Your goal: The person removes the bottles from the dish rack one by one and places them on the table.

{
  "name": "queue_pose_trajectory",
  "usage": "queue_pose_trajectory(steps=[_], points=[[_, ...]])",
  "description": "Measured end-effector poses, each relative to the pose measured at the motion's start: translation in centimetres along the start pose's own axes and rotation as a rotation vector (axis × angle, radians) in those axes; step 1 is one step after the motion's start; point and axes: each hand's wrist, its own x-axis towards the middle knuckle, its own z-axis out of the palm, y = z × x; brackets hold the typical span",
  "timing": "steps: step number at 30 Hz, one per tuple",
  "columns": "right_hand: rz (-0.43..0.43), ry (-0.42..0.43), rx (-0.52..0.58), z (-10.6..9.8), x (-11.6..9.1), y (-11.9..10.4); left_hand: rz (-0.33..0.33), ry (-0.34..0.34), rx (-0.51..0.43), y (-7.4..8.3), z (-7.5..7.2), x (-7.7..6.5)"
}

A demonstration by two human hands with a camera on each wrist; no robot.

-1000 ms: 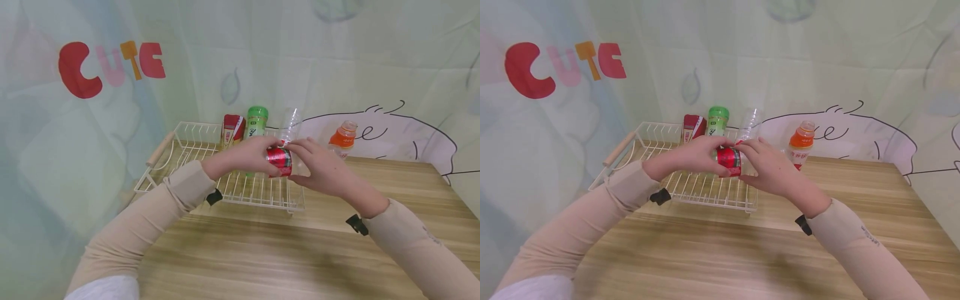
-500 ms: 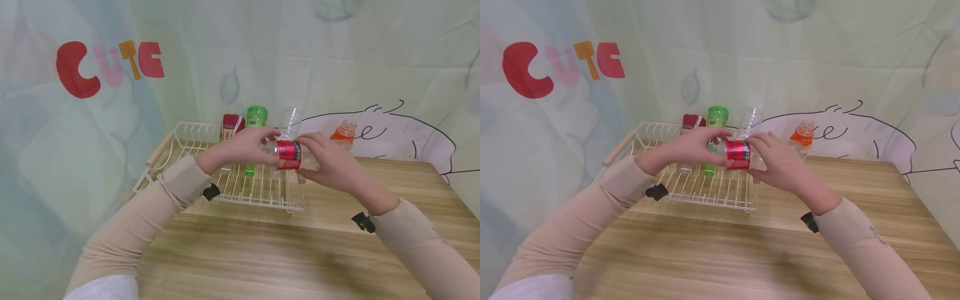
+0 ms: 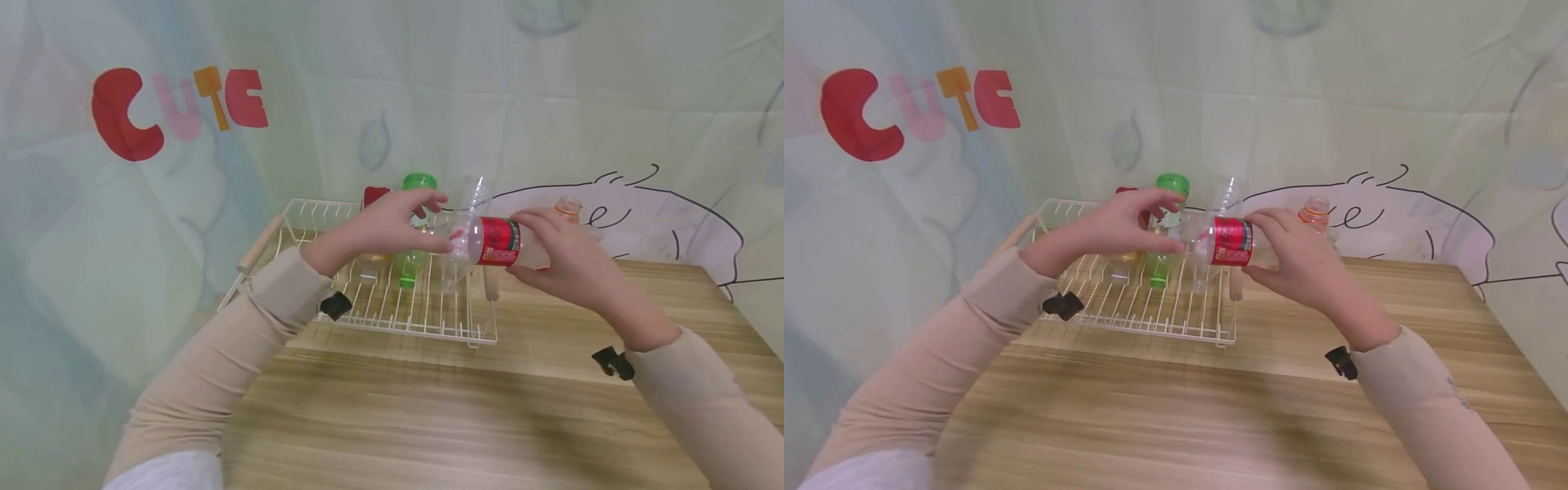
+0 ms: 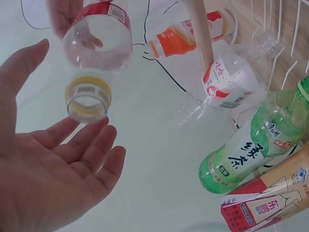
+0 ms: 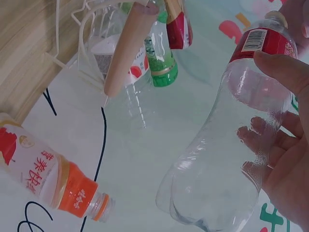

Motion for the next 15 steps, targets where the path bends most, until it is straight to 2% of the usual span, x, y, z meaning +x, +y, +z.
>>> queue_pose_trajectory(steps=[7, 15], points=[[0.130, -0.018, 0.028, -1.3, -0.9, 1.0, -0.003, 0.034, -0.047, -0.5, -1.0, -0.4], [0.186, 0.089, 0.043, -2.9, -1.9, 3.2, 0.007, 0.075, -0.110, -1.5, -2.0, -0.4]])
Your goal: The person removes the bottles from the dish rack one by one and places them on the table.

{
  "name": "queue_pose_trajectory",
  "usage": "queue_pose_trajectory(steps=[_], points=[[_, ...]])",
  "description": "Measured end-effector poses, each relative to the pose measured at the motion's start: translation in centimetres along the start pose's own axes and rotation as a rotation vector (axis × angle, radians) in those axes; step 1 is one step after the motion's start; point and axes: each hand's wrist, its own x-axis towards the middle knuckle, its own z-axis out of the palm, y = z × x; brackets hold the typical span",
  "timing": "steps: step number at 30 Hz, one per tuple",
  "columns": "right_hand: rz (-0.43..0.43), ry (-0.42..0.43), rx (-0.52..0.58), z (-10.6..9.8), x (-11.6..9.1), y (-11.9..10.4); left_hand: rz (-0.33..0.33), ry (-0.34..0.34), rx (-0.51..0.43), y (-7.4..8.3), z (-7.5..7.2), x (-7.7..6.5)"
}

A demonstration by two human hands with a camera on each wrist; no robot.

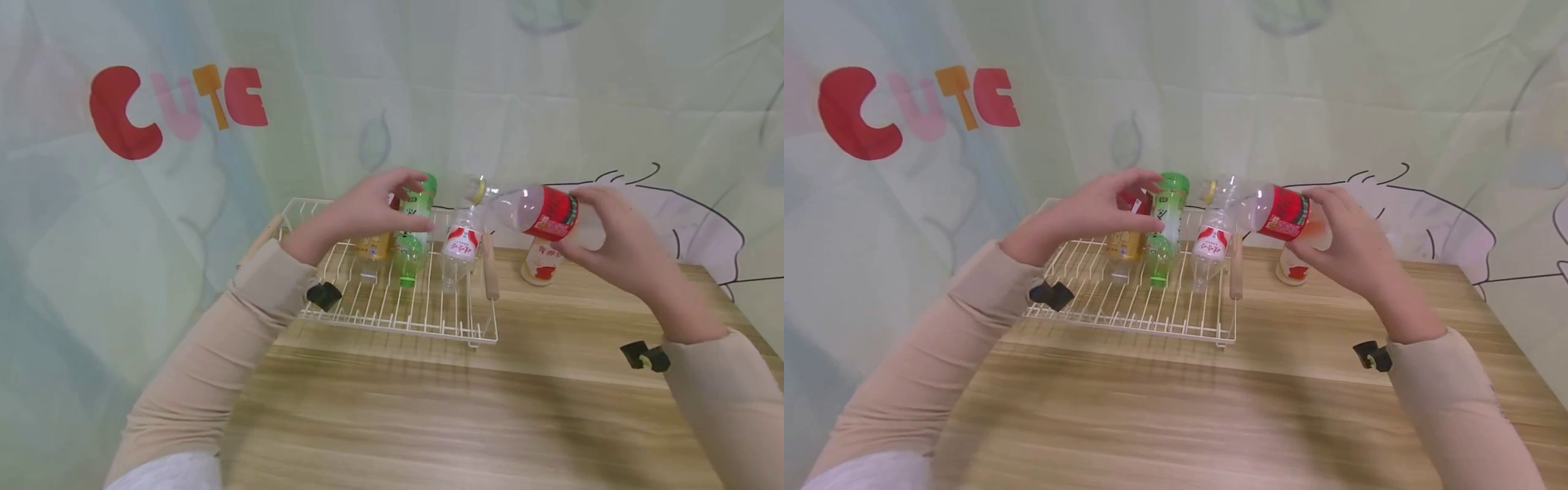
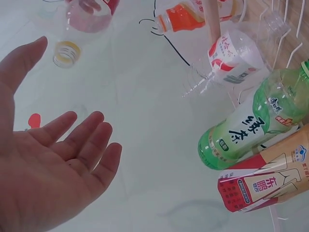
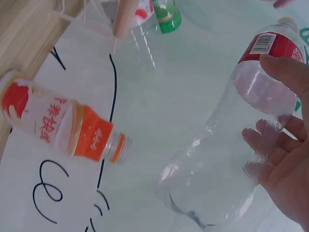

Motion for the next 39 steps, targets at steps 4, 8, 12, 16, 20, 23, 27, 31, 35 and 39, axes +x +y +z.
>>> queue_pose_trajectory(steps=[4, 8, 12, 16, 20, 23, 27, 31, 35, 39], points=[[0.078, 0.030, 0.028, -0.9, -0.2, 1.2, -0.023, 0.025, -0.020, -0.5, -0.4, 0.0], [0.153, 0.065, 0.073, -1.6, -0.5, 2.4, -0.065, 0.050, -0.025, -1.3, -0.7, 0.2], [0.235, 0.097, 0.102, -1.9, -0.7, 3.5, -0.114, 0.080, -0.043, -2.2, -0.9, 0.6], [0.302, 0.123, 0.091, -2.0, -0.6, 4.7, -0.162, 0.111, -0.084, -2.9, -1.0, 0.9], [0.360, 0.144, 0.093, -1.9, -0.5, 5.8, -0.196, 0.147, -0.127, -3.6, -1.2, 1.2], [0.427, 0.144, 0.106, -1.8, -0.4, 6.5, -0.201, 0.186, -0.159, -4.2, -1.2, 1.5], [0.526, 0.152, 0.134, -1.5, -0.3, 7.4, -0.219, 0.226, -0.203, -5.0, -1.3, 1.7], [0.604, 0.168, 0.179, -0.9, -0.4, 8.1, -0.266, 0.254, -0.234, -5.9, -1.1, 1.7], [0.667, 0.171, 0.232, -0.3, -0.5, 8.7, -0.316, 0.285, -0.260, -6.8, -0.9, 2.0], [0.734, 0.181, 0.270, 0.4, -0.5, 9.1, -0.359, 0.321, -0.281, -7.7, -0.7, 2.3]])
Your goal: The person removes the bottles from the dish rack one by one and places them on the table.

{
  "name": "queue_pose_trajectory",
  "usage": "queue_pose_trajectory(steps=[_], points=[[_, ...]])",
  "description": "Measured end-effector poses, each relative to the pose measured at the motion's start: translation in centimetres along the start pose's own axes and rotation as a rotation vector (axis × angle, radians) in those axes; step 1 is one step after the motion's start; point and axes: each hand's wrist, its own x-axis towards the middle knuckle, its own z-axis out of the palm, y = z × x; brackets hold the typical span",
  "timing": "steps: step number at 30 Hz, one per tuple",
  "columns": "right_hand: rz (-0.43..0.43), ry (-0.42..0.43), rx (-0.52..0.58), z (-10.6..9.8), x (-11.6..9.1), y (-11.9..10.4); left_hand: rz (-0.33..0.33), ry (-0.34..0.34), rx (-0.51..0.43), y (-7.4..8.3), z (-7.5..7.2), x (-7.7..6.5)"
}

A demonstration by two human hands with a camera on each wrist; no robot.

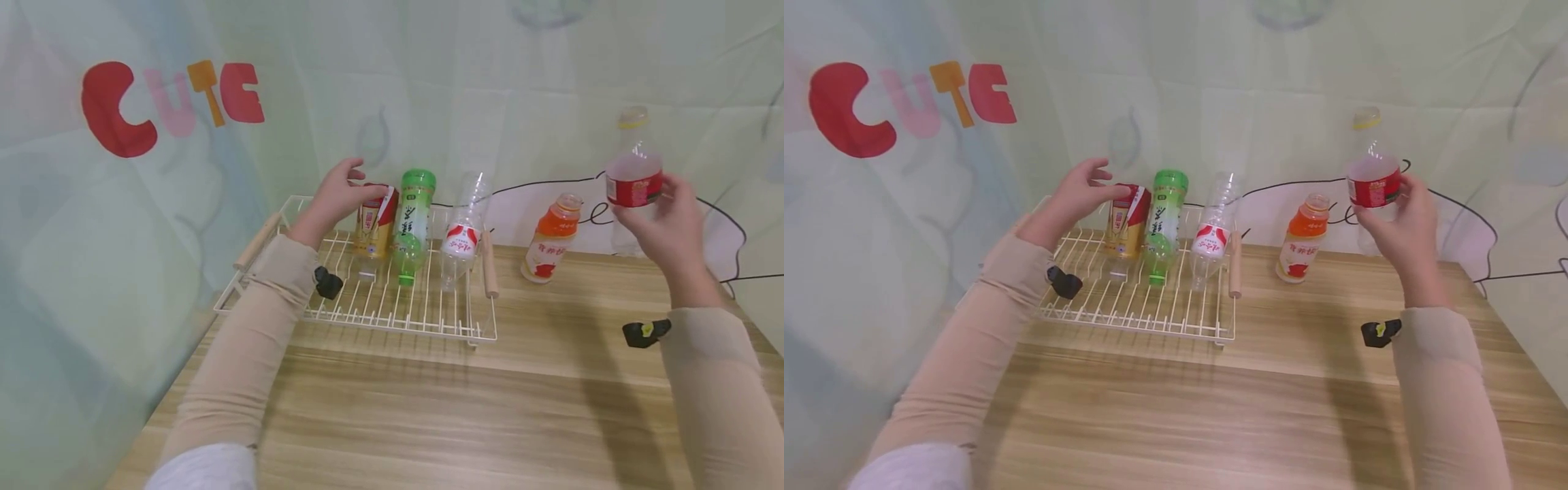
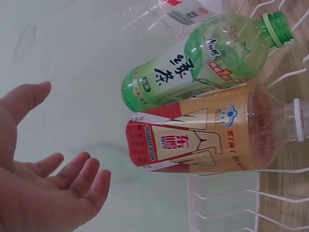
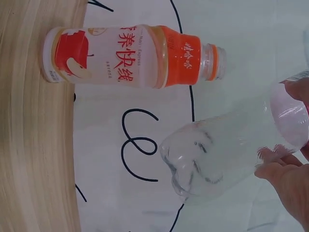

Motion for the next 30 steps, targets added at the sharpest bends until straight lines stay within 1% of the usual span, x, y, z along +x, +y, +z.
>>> queue_pose_trajectory(steps=[3, 8, 14, 21, 24, 30], points=[[0.042, 0.001, 0.020, 0.6, 0.2, 0.5, -0.039, 0.040, -0.017, -0.6, 0.1, 0.3], [0.090, -0.027, 0.057, 1.7, 0.6, 1.7, -0.109, 0.108, -0.040, -1.7, 0.2, 0.9], [0.157, -0.054, 0.091, 2.4, 0.9, 3.2, -0.157, 0.137, -0.030, -2.9, 0.6, 1.7], [0.223, -0.070, 0.150, 3.4, 0.8, 4.9, -0.197, 0.117, -0.022, -4.2, 1.0, 2.0], [0.256, -0.074, 0.161, 3.7, 0.8, 5.7, -0.209, 0.106, -0.036, -4.6, 1.1, 2.1], [0.288, -0.082, 0.183, 4.1, 0.8, 6.8, -0.226, 0.074, -0.081, -5.1, 1.1, 2.1]])
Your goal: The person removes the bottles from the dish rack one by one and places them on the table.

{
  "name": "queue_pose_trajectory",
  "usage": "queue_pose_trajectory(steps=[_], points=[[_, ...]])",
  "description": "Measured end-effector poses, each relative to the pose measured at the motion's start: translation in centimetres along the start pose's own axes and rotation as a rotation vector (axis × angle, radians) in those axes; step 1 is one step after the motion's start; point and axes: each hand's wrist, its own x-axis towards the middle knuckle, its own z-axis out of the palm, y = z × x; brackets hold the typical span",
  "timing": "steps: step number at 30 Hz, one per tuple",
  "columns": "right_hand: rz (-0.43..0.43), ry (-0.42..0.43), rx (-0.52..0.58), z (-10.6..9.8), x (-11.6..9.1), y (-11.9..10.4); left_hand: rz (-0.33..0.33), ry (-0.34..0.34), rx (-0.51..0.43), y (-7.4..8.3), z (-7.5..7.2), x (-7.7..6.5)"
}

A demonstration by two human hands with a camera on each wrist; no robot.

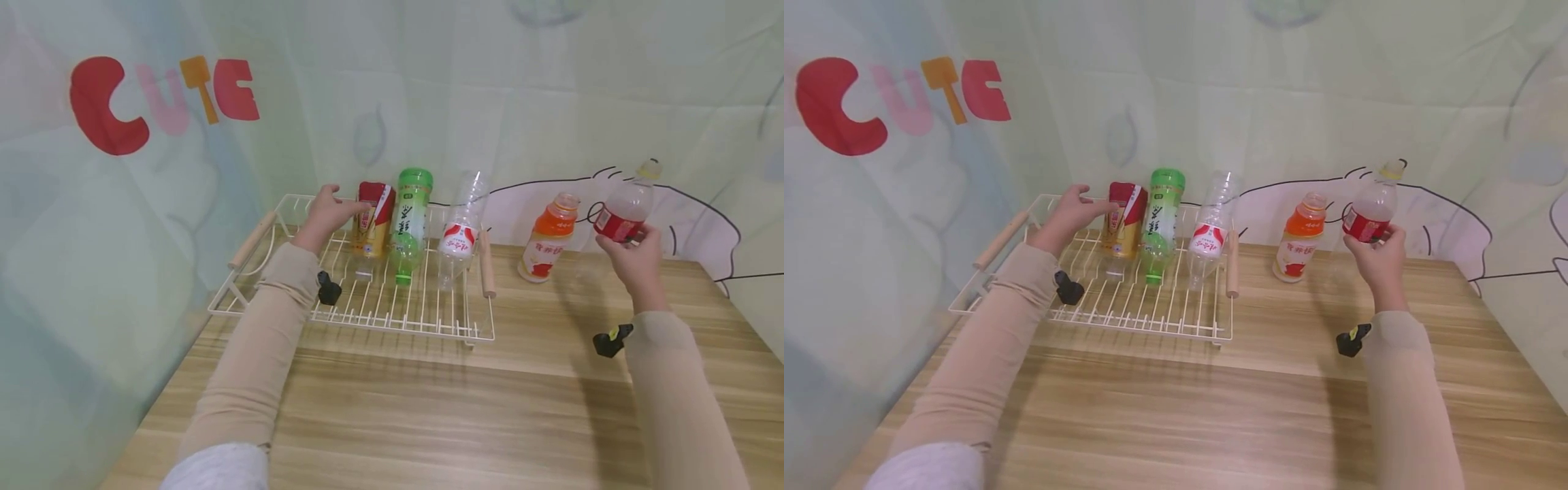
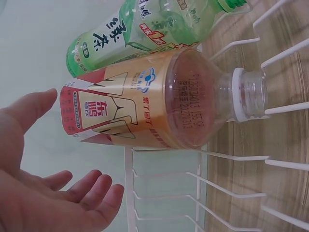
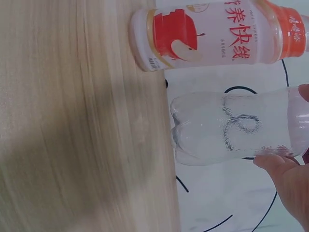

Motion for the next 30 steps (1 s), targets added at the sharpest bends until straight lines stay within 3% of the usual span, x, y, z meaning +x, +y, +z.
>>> queue_pose_trajectory(steps=[7, 16, 24, 30], points=[[0.013, -0.012, 0.010, 0.2, 0.2, 0.7, -0.034, -0.030, 0.079, -0.2, 0.3, 0.0], [0.033, -0.004, 0.005, 0.9, -0.1, 1.0, -0.037, -0.063, 0.066, -0.9, 0.8, 0.6], [0.044, 0.004, 0.009, 1.5, 0.4, 1.9, -0.080, -0.173, 0.101, -0.8, 0.8, 0.4], [0.046, 0.006, 0.020, 1.7, 0.4, 2.2, -0.089, -0.217, 0.108, -1.0, 0.7, 0.4]])
